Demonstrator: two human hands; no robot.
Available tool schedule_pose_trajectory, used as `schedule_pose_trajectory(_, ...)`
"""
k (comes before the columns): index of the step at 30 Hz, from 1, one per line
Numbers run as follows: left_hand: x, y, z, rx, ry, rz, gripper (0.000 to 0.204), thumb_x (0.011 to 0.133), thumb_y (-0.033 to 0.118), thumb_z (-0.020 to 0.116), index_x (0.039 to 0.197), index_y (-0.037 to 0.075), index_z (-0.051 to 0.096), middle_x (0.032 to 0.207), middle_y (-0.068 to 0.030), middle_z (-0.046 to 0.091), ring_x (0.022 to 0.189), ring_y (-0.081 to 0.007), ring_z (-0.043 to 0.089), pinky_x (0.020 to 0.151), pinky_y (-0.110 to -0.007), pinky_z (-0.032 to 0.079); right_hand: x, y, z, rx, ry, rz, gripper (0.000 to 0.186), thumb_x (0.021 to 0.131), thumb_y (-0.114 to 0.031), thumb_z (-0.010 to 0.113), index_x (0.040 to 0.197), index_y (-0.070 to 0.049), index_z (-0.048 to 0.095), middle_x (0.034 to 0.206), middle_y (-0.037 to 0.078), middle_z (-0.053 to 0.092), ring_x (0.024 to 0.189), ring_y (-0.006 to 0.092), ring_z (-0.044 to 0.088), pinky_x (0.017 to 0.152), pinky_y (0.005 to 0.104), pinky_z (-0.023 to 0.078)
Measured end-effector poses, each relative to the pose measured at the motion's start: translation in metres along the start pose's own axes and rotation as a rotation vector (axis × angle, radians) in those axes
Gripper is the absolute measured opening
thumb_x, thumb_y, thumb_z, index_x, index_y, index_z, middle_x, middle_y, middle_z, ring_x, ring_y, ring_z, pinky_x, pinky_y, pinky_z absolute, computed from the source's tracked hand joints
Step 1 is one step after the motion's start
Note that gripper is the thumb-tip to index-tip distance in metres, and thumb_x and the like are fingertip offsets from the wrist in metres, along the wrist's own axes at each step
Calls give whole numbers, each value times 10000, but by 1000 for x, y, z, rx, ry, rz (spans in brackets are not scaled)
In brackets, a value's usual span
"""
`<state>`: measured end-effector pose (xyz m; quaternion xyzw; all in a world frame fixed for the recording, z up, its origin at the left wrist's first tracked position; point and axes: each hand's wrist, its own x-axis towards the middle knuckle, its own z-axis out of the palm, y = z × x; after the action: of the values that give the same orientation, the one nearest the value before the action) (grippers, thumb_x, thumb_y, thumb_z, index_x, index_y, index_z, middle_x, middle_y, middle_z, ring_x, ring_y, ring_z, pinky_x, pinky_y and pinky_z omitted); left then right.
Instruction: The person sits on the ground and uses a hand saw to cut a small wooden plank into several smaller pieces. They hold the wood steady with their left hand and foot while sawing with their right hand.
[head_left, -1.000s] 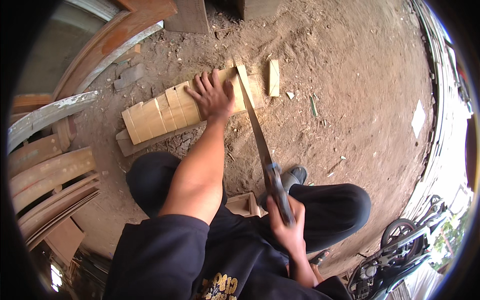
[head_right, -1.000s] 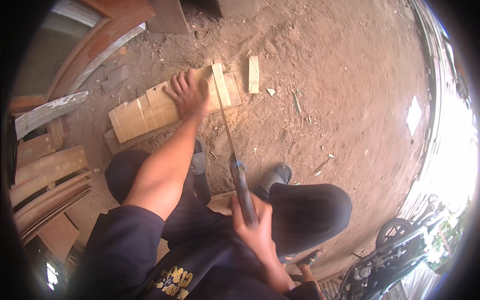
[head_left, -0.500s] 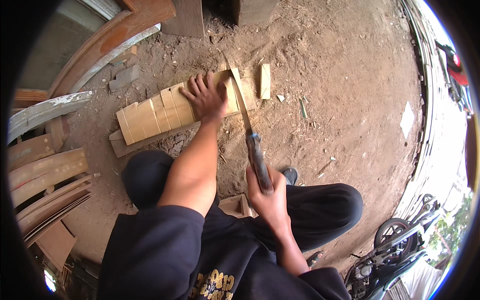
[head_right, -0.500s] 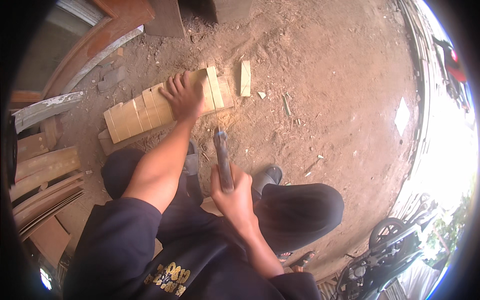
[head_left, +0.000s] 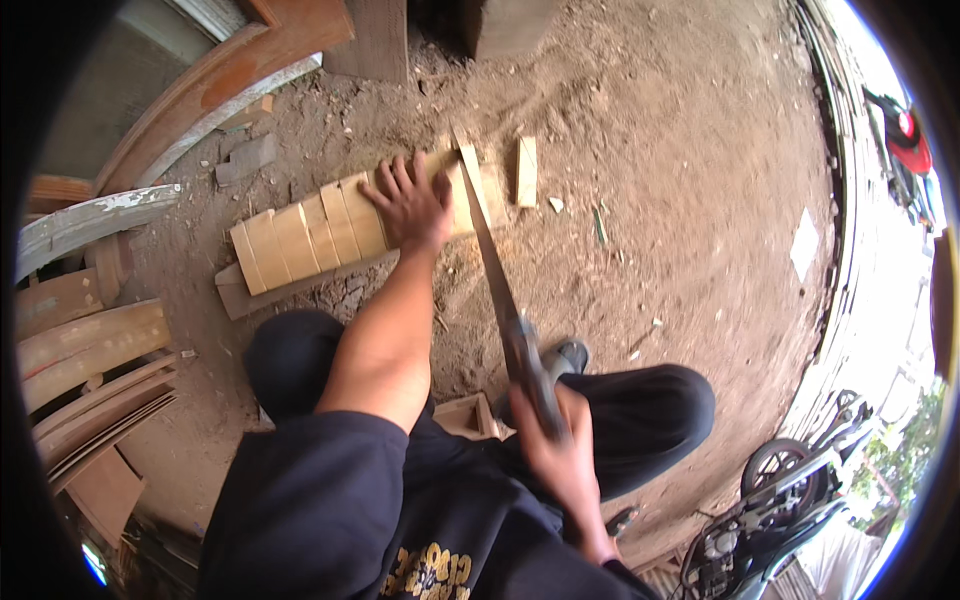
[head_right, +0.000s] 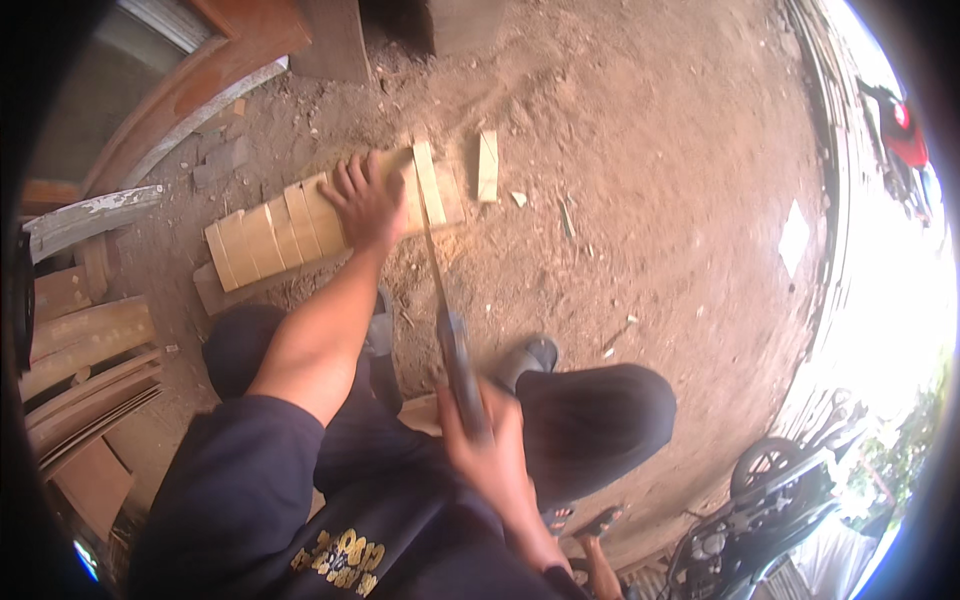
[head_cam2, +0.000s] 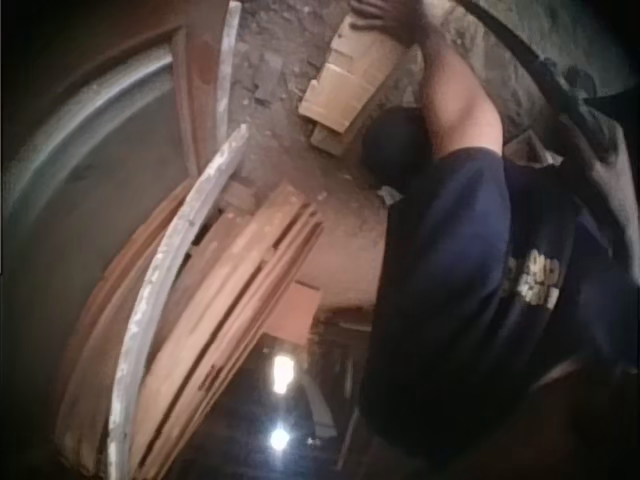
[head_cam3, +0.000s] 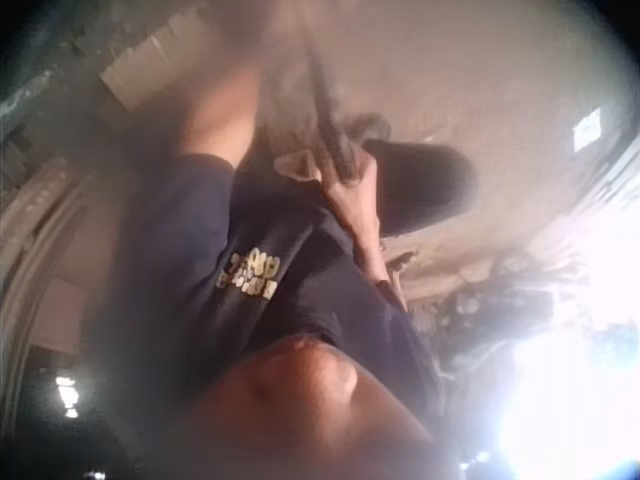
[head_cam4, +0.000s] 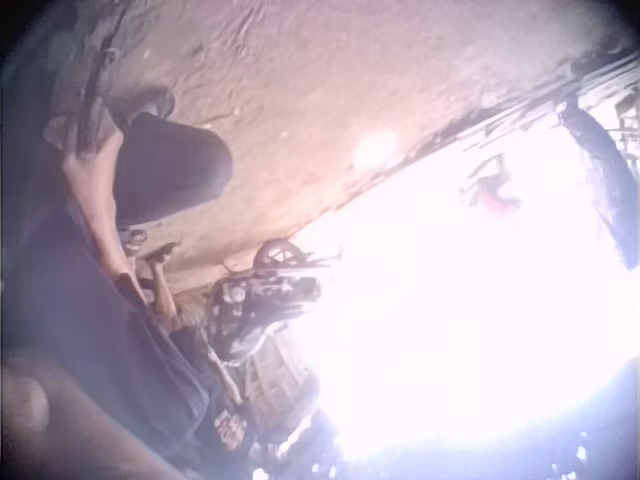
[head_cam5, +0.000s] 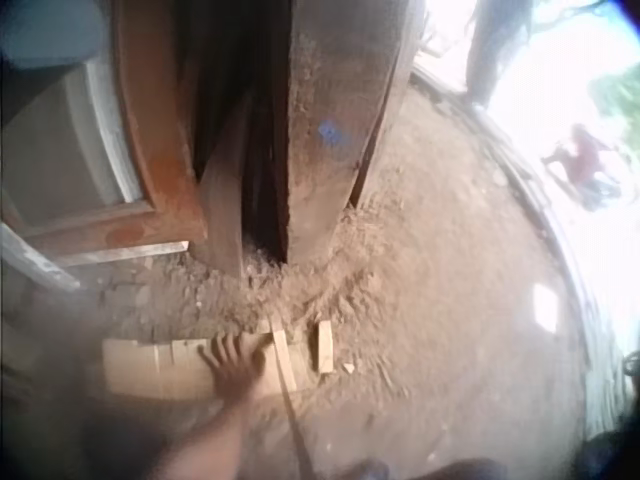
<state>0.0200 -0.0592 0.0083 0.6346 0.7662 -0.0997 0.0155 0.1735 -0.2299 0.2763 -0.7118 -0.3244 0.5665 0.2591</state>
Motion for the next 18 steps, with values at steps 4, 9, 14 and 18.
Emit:
schedule_pose_trajectory(4, 2, 8, -5, 40, -25, -3, 625, 971, 545, 238, 1481, 193, 314, 1494, -83, 332, 1437, -283, 209, 1123, -676, 49, -38, -14, -26, -37, 8, 71, 114, 889, -27, 619, 801, 46, 620, 607, 41, 567, 602, 33, 503, 508, 244, 404)
schedule_pose_trajectory(9, 9, 4, -7, 1, -39, 1, 633, 971, 547, 241, 1483, 182, 318, 1492, -74, 340, 1431, -286, 225, 1122, -674, 44, 31, -5, 4, -22, -28, 55, 236, 905, -104, 631, 733, 30, 542, 564, 62, 492, 593, 56, 455, 512, 317, 396)
schedule_pose_trajectory(14, 4, 8, -4, 30, 5, 0, 627, 971, 547, 235, 1465, 175, 337, 1479, -82, 344, 1430, -286, 222, 1129, -667, 48, -45, -17, -29, -15, -31, 89, 107, 915, -62, 606, 858, 27, 623, 593, 33, 539, 587, 33, 466, 512, 255, 396)
schedule_pose_trajectory(18, 5, 2, 3, -9, 26, -1, 620, 961, 545, 286, 1453, 172, 349, 1476, -90, 346, 1425, -285, 222, 1125, -671, 49, 15, -1, -6, 33, -57, 55, 226, 924, -128, 605, 759, 20, 562, 577, 17, 494, 569, 55, 442, 494, 274, 376)
